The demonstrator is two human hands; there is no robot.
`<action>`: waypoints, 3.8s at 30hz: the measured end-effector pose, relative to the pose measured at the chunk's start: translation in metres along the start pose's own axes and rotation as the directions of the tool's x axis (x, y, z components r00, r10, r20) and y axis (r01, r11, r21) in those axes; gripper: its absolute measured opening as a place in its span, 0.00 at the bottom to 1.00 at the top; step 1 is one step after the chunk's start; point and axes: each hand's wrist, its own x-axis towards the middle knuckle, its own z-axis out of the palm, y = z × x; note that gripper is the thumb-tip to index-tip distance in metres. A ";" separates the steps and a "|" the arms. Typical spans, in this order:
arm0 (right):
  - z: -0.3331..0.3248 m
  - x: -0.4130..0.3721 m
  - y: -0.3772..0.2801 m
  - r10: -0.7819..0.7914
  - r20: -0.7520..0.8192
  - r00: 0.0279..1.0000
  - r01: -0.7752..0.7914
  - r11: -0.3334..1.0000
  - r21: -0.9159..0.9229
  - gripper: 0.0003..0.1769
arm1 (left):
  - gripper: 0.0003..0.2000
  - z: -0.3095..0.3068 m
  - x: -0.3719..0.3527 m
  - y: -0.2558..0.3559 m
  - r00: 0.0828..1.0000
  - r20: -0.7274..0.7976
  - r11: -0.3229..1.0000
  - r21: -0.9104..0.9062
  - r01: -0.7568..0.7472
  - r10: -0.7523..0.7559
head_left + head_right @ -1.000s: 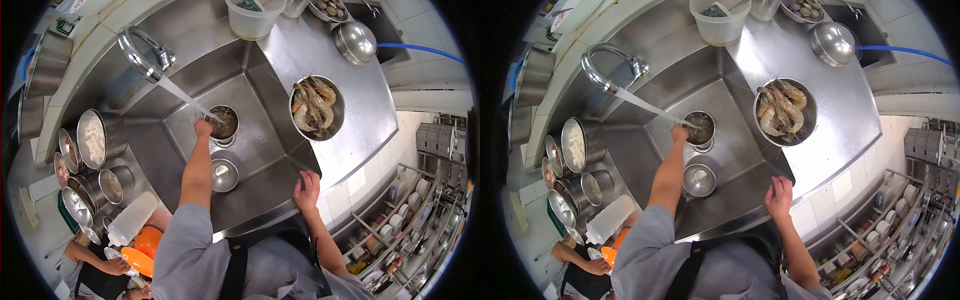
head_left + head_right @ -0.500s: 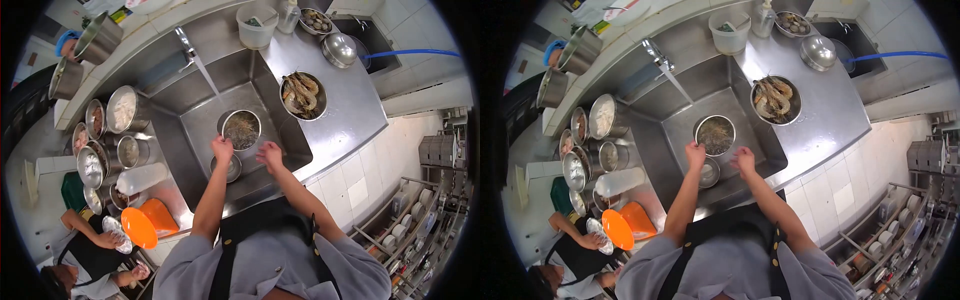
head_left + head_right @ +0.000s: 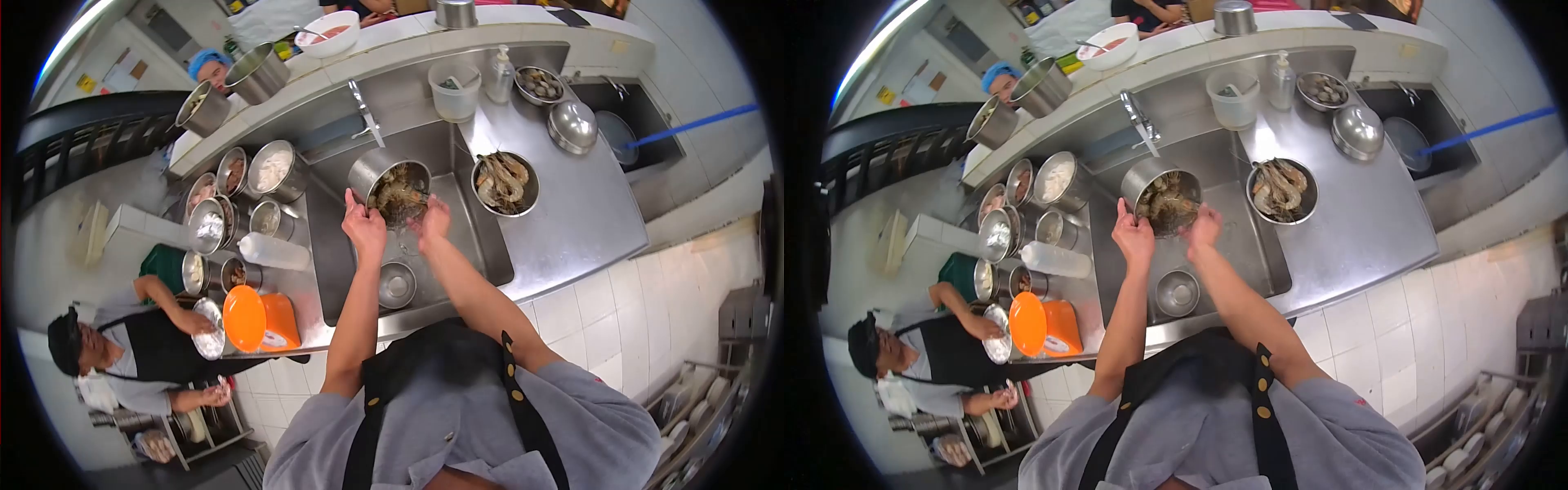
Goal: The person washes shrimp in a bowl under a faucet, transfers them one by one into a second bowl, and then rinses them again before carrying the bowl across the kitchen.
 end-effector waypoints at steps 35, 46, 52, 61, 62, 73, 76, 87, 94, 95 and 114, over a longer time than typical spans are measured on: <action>0.024 0.027 -0.071 -0.407 0.685 0.604 0.778 0.113 -0.618 0.13 | 0.02 0.062 0.034 -0.046 0.540 0.484 0.238 -0.552 0.799 -0.689; 0.115 0.105 -0.020 0.166 0.738 0.654 0.677 -0.565 -0.472 0.32 | 0.04 0.088 0.046 -0.055 0.505 0.272 0.266 -0.600 0.755 -0.819; 0.135 0.137 -0.012 0.151 0.803 0.577 0.743 -0.505 -0.439 0.29 | 0.11 0.126 0.045 -0.092 0.616 0.053 0.484 -0.567 0.667 -0.786; 0.130 0.146 0.001 0.064 0.801 0.595 0.705 -0.520 -0.482 0.36 | 0.12 0.163 0.008 -0.112 0.629 -0.071 0.533 -0.609 0.588 -0.774; 0.128 0.146 0.002 0.064 0.798 0.599 0.695 -0.537 -0.479 0.35 | 0.13 0.160 0.006 -0.110 0.719 -0.171 0.678 -0.532 0.508 -0.673; 0.126 0.116 -0.012 0.100 0.878 0.468 0.781 -0.513 -0.357 0.18 | 0.08 0.115 0.020 -0.084 0.439 0.255 0.148 -0.701 0.698 -0.861; 0.106 0.137 -0.027 -0.090 0.896 0.434 0.818 -0.377 -0.434 0.12 | 0.07 0.106 0.022 -0.087 0.404 0.206 0.179 -0.659 0.730 -0.891; 0.091 0.131 -0.070 0.262 0.472 0.841 0.453 0.133 -0.881 0.05 | 0.02 0.044 0.052 -0.108 0.397 0.480 0.167 -0.452 0.876 -0.783; 0.088 0.108 -0.068 -0.179 0.656 0.734 0.626 -0.199 -0.754 0.09 | 0.21 0.106 0.049 -0.064 0.979 0.015 0.979 -0.033 0.203 -0.202; 0.088 0.105 -0.066 -0.177 0.666 0.724 0.636 -0.202 -0.745 0.09 | 0.23 0.131 0.045 -0.066 0.964 -0.083 0.967 -0.066 0.247 -0.252; 0.124 0.015 -0.053 0.268 0.881 0.391 0.564 -0.826 0.001 0.14 | 0.29 0.231 0.039 -0.045 0.830 0.332 -0.556 -0.831 0.032 -0.448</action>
